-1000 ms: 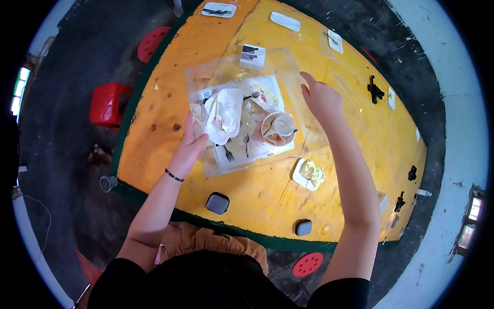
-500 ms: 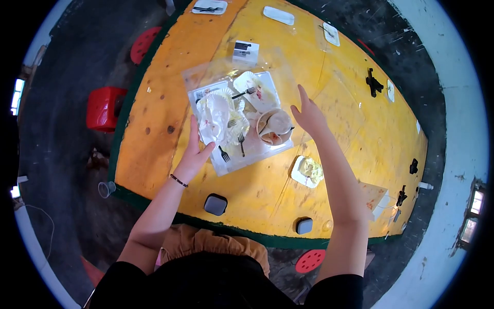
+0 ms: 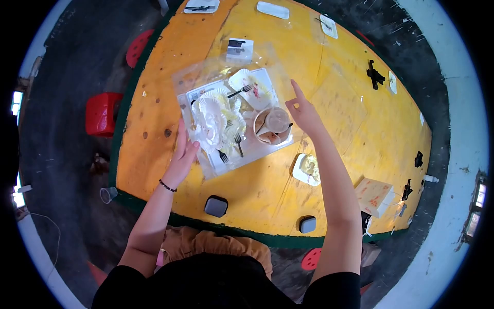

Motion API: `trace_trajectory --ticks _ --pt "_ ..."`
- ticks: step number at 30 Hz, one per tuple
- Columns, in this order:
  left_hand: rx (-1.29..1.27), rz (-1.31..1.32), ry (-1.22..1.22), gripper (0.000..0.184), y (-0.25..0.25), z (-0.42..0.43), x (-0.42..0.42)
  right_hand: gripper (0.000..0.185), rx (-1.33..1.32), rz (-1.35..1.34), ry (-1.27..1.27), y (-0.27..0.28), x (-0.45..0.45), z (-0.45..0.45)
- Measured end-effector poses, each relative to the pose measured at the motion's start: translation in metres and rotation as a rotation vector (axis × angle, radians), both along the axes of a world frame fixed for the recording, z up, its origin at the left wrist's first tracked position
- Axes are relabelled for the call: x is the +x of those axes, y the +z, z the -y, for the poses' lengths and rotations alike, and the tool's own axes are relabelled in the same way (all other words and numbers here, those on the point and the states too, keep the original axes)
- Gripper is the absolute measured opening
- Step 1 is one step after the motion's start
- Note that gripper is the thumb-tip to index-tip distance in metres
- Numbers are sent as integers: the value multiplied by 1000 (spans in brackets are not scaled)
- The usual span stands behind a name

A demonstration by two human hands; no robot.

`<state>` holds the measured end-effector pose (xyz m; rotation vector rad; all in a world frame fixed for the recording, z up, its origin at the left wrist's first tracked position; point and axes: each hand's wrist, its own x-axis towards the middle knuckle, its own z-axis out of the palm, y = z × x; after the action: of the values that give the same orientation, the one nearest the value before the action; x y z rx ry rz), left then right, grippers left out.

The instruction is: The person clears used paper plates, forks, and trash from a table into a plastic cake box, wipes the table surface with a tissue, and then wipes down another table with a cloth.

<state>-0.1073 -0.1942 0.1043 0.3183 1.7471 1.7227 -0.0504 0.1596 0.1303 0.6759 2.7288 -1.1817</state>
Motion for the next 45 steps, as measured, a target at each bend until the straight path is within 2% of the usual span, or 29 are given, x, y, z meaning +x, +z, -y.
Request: trace_trajectory --ticks 2,5,8,11,14,20,26,35,38,41,45 --pt "44 234 -9 75 4 7 3 66 -75 43 -4 1 4 -6" --pt "19 348 -89 75 9 12 12 65 -83 45 3 -8 9 -11" --pt "-87 348 -108 76 10 13 21 63 -99 -12 -3 -12 14 -8" --pt "-72 332 -161 77 13 12 25 63 -124 -11 -20 -11 19 -4" --pt "-46 363 -181 77 14 13 33 62 -159 103 -45 0 21 -4" --pt "-140 308 -158 77 -1 21 43 61 -111 30 -93 -4 26 11" --pt "-31 320 -90 76 -6 17 44 58 -114 -56 -108 -20 25 0" --pt "-38 336 -44 75 -5 12 49 54 -129 -27 -109 -11 17 3" --pt "-42 303 -84 75 -1 13 45 64 -332 35 -181 -13 24 -10" --pt "-42 285 -98 75 0 13 46 77 -355 260 -227 -7 37 -14" --pt "-14 316 -104 76 -6 13 47 86 -497 377 -292 -4 48 -12"
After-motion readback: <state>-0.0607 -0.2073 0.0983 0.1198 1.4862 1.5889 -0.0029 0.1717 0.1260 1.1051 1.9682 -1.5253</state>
